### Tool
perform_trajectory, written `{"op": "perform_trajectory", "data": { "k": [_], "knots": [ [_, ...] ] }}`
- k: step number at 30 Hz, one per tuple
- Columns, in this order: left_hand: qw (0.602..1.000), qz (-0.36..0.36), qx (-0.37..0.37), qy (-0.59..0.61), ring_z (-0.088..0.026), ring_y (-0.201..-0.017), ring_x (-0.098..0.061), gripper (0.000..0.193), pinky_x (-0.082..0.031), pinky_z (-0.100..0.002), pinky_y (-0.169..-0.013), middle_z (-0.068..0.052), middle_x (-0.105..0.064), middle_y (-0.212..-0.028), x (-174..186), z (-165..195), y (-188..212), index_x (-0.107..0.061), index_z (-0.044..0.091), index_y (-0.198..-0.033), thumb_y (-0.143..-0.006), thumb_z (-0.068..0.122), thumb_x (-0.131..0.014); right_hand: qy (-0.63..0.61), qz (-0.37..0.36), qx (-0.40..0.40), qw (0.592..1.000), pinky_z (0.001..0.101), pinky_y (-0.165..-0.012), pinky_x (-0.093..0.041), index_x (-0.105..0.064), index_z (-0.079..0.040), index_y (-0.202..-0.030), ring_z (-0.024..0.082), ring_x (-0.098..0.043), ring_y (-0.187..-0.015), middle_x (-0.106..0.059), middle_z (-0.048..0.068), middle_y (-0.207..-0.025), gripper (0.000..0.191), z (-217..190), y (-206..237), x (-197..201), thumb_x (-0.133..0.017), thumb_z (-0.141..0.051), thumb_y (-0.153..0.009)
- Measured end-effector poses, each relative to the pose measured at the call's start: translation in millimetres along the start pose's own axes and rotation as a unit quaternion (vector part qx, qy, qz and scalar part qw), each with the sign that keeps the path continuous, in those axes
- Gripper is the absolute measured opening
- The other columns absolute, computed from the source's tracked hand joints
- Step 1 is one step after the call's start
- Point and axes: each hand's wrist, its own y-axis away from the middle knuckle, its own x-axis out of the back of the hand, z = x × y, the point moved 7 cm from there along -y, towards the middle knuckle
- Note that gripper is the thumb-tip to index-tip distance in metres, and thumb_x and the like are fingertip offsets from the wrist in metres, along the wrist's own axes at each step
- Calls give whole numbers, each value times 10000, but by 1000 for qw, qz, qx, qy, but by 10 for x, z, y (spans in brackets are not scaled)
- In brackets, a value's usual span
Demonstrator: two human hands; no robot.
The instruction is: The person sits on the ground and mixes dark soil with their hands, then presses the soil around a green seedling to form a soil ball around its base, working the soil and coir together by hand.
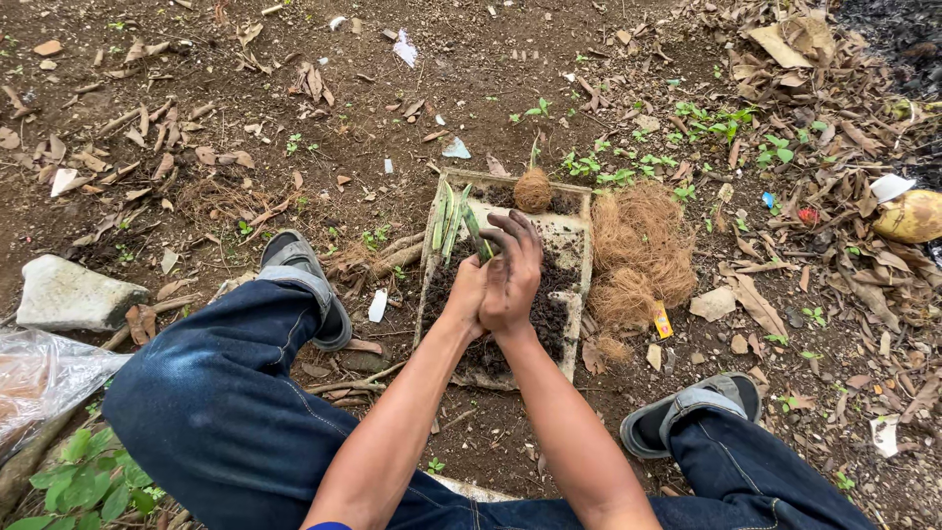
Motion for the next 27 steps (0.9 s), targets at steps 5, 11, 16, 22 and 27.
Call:
{"op": "perform_trajectory", "data": {
  "k": [5,11,16,22,27],
  "knots": [
    [999,11,32,21,-143,-957,-713,354,-612,-271,-811,-79,-747,-1047,-295,210,136,-663,10,-1160,-1031,310,-527,-252,77,-188,946,491,-957,-497,-654,-63,-1111,331,-606,-1059,-691,148,-1193,433,559,5,-54,-388,-399,-1053],
    [950,85,-95,-285,-170,-874,-693,207,-559,-299,-794,-118,-768,-969,-443,558,294,-729,4,-1111,-1007,163,-647,-519,192,-428,715,418,-914,-562,-546,-36,-1146,244,-636,-992,-666,154,-1075,450,1088,137,-154,-357,-434,-1053],
    [977,99,-151,-113,-121,-824,-712,162,-595,-261,-764,-63,-759,-955,-428,580,302,-685,2,-1078,-994,139,-669,-537,157,-451,696,431,-898,-542,-523,-42,-1189,277,-613,-964,-648,189,-1108,445,1071,204,-334,-355,-436,-1069],
    [995,93,-27,-35,-80,-661,-560,187,-493,-268,-599,-26,-667,-881,-191,354,125,-713,7,-1154,-1009,116,-665,-196,147,-116,963,478,-1235,-340,-490,-22,-1396,329,-470,-1406,-520,189,-1421,500,316,74,23,-305,-418,-1154],
    [999,36,22,-16,-83,-705,-593,208,-528,-269,-630,-29,-654,-876,-119,113,71,-719,33,-1173,-1029,111,-590,-5,124,0,992,493,-1226,-346,-521,-28,-1395,352,-467,-1429,-510,179,-1468,523,-94,29,153,-279,-412,-1137]
  ]
}}
